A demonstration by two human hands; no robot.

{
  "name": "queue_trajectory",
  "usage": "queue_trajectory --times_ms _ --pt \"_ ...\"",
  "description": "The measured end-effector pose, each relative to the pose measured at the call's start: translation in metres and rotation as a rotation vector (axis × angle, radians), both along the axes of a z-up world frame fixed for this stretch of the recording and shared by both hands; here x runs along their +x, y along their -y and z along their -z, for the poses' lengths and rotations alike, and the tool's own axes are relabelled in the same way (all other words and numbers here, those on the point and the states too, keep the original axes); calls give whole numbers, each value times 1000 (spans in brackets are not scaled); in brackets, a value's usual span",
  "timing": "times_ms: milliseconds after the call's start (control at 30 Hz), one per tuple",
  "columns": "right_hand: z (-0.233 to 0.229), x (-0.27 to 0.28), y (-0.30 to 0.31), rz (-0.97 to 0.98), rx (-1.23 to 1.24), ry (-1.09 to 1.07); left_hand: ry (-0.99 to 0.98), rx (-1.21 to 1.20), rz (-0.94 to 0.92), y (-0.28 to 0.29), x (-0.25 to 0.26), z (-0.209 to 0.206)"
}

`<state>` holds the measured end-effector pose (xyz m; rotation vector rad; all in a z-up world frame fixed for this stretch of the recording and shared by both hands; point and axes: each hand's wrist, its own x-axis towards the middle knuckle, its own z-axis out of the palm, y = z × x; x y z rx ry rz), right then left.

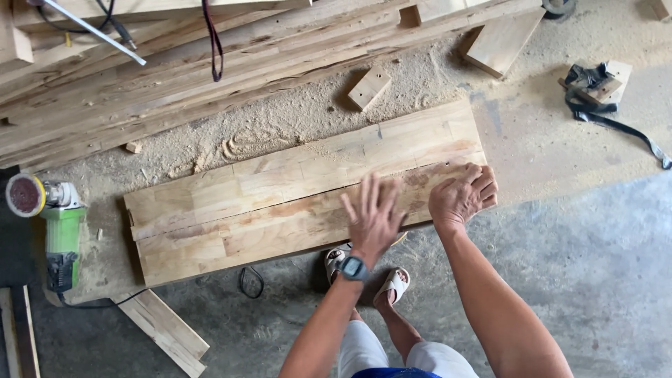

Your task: The person uses a handheld electric sander to smooth a long wooden plank on a workbench. They move the sander back and forth along the plank's length, then set the tool down and wipe the plank's surface with their hands to remove dust.

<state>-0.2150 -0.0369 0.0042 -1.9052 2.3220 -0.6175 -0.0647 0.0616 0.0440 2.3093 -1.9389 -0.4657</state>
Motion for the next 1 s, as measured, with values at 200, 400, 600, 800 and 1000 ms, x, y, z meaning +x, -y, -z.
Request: queue_trajectory --times_ms 200,400,600,800,1000 --pt "22 -5 3 -1 -52 -15 459 -301 -579 -79 115 9" --pt "-20 10 -4 -57 -85 -57 220 -189 -1150 -133 253 16" --pt "-3 -17 75 -116 164 -52 327 -212 -1172 -115 240 -11" --pt "4 9 218 -452 400 -296 284 -225 -1128 -117 253 0" --pt "-112 137 199 -430 1010 -705 135 -41 -1236 -113 261 -1"
